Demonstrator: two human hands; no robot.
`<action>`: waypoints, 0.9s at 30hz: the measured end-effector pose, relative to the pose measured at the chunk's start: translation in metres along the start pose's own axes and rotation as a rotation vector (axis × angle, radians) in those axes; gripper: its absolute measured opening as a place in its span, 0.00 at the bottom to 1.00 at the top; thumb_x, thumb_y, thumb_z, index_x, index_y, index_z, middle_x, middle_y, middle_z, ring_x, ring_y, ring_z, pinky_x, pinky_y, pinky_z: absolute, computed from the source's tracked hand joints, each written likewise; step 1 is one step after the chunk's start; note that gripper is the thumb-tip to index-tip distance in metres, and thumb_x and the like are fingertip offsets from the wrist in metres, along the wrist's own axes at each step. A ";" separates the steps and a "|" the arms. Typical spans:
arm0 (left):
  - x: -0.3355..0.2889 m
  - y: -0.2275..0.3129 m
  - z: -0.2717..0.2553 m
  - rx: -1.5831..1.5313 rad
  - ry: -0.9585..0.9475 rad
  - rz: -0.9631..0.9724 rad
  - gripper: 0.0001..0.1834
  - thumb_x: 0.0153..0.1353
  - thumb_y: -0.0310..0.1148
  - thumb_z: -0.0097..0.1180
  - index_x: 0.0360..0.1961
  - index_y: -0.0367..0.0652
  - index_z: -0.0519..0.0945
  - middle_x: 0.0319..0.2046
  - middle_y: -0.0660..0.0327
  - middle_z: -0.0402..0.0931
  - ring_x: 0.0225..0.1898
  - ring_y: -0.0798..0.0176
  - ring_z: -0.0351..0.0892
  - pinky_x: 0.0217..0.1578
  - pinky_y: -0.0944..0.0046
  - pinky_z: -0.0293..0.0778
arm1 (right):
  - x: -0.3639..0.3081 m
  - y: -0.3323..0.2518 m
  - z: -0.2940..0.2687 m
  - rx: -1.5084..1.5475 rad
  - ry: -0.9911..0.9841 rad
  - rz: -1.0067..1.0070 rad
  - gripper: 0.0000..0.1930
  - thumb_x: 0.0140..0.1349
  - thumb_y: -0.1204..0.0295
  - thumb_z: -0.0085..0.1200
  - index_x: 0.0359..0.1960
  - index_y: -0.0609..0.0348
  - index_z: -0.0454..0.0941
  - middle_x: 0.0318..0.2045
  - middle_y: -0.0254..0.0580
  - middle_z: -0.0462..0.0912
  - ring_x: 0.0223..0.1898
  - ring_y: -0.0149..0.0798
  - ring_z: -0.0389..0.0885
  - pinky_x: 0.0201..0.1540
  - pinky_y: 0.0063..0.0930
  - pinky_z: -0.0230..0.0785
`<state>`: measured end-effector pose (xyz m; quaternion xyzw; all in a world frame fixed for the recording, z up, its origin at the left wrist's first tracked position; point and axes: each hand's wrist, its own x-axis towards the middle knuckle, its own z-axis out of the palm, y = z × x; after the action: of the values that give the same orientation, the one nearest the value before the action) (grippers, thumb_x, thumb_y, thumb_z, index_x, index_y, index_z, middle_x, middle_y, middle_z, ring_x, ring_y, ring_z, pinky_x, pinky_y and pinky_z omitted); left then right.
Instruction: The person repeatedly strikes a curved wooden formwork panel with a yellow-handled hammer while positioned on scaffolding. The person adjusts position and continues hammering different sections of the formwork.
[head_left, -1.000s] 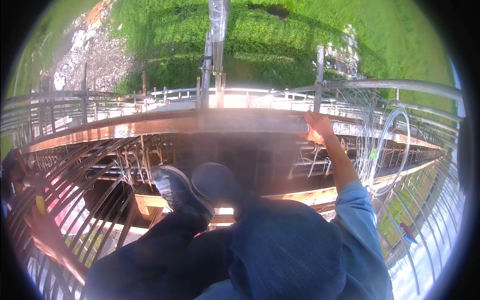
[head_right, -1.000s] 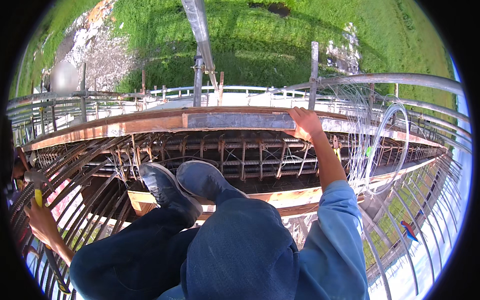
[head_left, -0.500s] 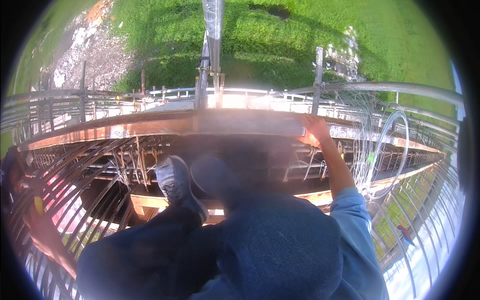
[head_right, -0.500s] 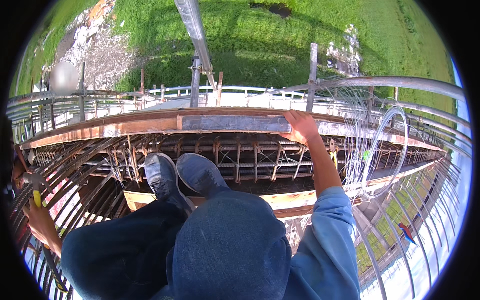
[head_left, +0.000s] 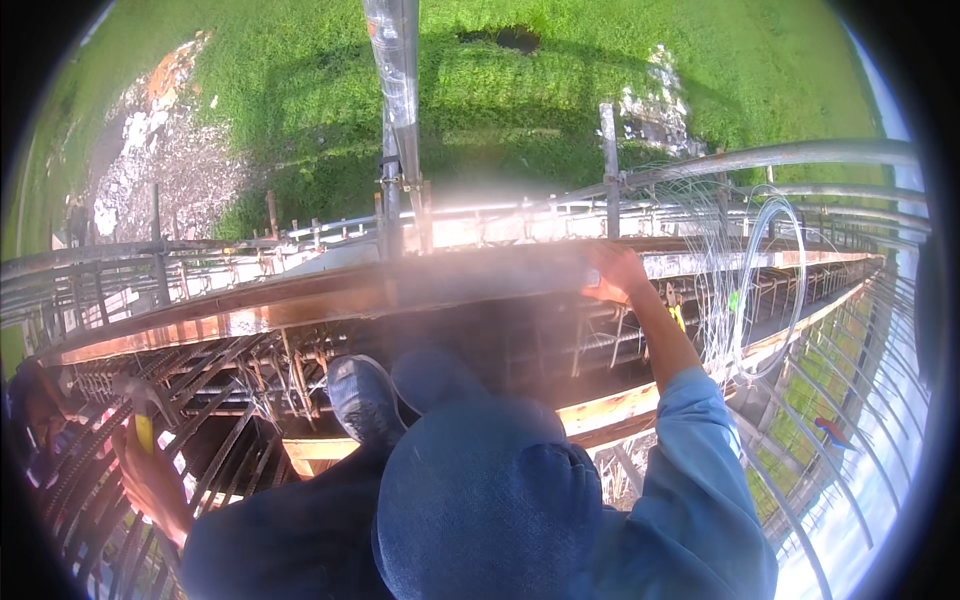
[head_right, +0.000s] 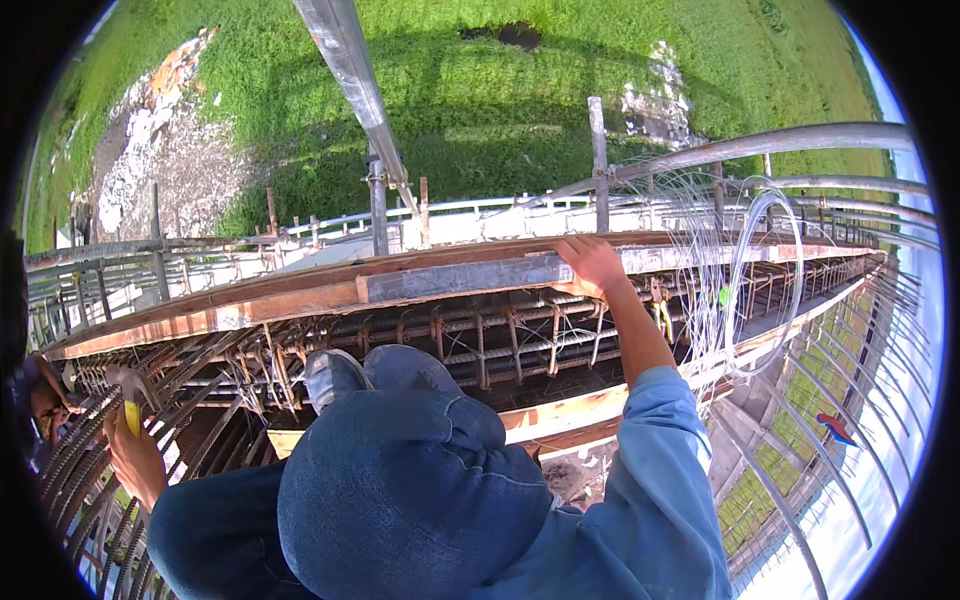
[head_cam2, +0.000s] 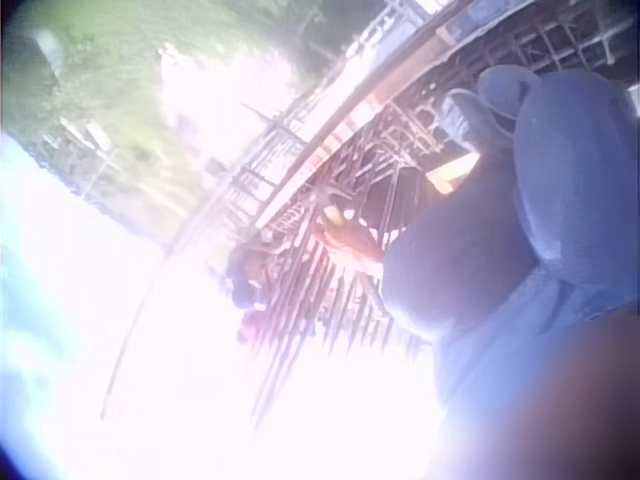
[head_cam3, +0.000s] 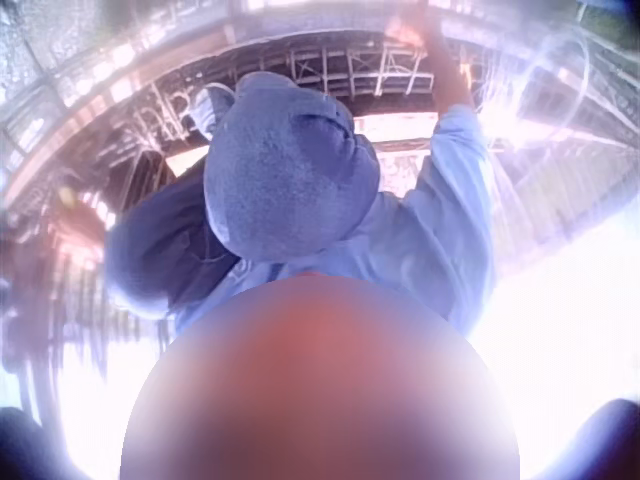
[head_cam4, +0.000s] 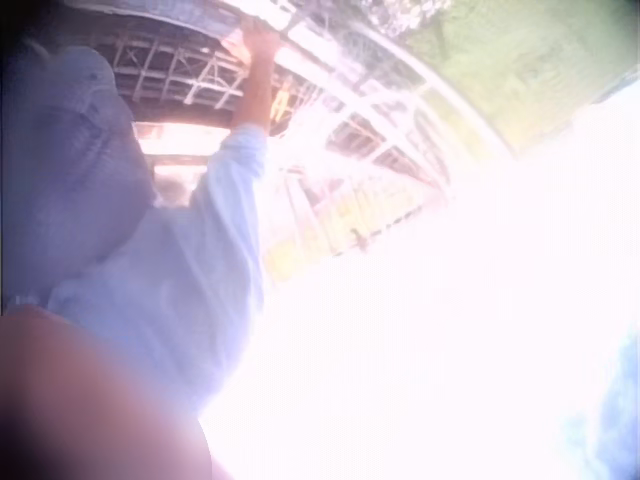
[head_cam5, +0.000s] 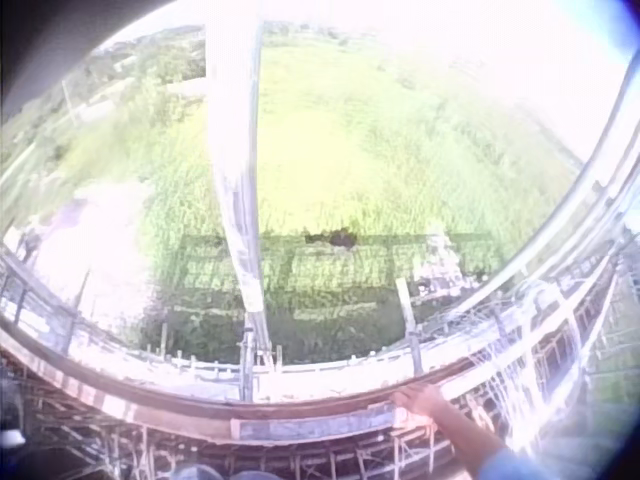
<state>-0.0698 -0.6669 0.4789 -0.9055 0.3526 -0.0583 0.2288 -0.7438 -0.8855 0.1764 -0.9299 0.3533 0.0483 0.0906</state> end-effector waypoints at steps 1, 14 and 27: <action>0.000 0.022 0.014 -0.085 -0.033 0.050 0.21 0.66 0.25 0.53 0.59 0.49 0.80 0.60 0.62 0.78 0.48 0.43 0.86 0.46 0.44 0.79 | 0.001 0.000 0.000 -0.045 -0.026 0.002 0.31 0.47 0.44 0.69 0.47 0.49 0.75 0.40 0.36 0.82 0.43 0.42 0.85 0.45 0.37 0.79; -0.012 0.277 0.180 -0.824 -0.363 0.887 0.24 0.66 0.42 0.59 0.61 0.47 0.82 0.65 0.39 0.72 0.52 0.36 0.82 0.51 0.42 0.78 | 0.021 -0.124 0.001 -0.016 -0.227 0.810 0.45 0.60 0.74 0.61 0.78 0.49 0.51 0.76 0.63 0.53 0.78 0.66 0.50 0.75 0.55 0.53; 0.030 0.298 0.186 -0.565 -0.602 1.012 0.31 0.66 0.53 0.61 0.65 0.47 0.78 0.55 0.48 0.81 0.44 0.49 0.82 0.44 0.49 0.77 | -0.066 -0.141 -0.222 0.232 -0.192 0.982 0.27 0.69 0.64 0.54 0.70 0.48 0.69 0.69 0.54 0.69 0.63 0.56 0.77 0.68 0.46 0.70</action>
<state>-0.1800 -0.8107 0.1765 -0.6295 0.6577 0.4078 0.0699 -0.6936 -0.7839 0.4232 -0.6296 0.7414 0.1311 0.1918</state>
